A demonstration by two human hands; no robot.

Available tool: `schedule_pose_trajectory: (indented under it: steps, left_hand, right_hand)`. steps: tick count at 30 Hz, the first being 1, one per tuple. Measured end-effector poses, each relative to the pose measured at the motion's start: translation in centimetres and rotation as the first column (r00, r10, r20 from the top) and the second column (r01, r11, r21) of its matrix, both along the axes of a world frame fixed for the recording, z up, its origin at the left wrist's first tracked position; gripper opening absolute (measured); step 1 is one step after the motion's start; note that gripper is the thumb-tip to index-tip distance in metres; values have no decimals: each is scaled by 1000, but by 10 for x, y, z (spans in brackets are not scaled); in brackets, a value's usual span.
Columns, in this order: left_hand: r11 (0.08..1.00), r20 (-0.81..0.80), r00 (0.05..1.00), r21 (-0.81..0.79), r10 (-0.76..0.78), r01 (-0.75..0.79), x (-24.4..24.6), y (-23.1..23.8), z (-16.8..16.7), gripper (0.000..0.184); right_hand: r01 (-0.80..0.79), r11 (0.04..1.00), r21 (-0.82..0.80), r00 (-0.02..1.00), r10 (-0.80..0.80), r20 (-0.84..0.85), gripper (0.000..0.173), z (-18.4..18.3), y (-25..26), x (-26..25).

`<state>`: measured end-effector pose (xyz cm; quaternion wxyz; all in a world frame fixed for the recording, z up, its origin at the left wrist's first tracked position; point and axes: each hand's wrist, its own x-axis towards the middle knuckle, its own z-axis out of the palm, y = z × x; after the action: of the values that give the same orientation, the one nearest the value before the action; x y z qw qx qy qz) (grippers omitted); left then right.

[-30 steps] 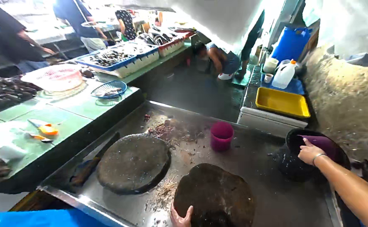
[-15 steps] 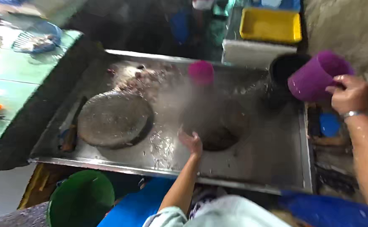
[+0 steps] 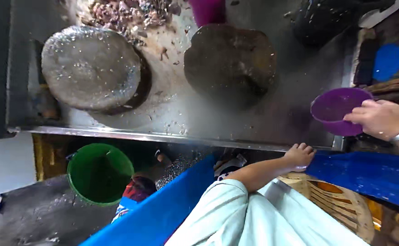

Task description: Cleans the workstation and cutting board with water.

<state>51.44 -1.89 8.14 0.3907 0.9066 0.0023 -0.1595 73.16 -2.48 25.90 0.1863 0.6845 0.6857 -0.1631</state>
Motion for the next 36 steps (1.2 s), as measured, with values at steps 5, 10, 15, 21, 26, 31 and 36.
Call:
schedule_pose_trajectory:
  steps: [5, 10, 15, 21, 26, 31, 36]
  left_hand:
    - [985, 173, 983, 148, 64, -90, -37, -16, -30, 61]
    - [970, 207, 978, 232, 29, -78, -92, 18, -41, 64]
    - [872, 229, 910, 279, 346, -401, -179, 83, -29, 57]
    - [459, 255, 629, 495, 735, -737, -378, 218, -34, 45]
    - [351, 334, 565, 522, 754, -777, -338, 192, -42, 59]
    - [767, 238, 862, 394, 448, -507, -106, 7, -52, 65]
    - [979, 107, 990, 173, 88, -106, 84, -69, -35, 56]
  right_hand:
    - [-358, 877, -322, 927, 374, -12, 14, -29, 27, -47]
    - [-540, 754, -373, 828, 556, -75, 17, -31, 77, -125]
    - [-463, 886, 34, 850, 455, -265, 23, -36, 96, -138]
    - [15, 897, 441, 839, 229, -494, 18, -24, 84, -123]
    - [169, 824, 541, 880, 121, -459, 19, -3, 43, -95]
    - [324, 778, 538, 920, -127, -371, 24, 23, -14, -59]
    - [471, 716, 516, 882, -377, -282, 25, 39, -68, -51]
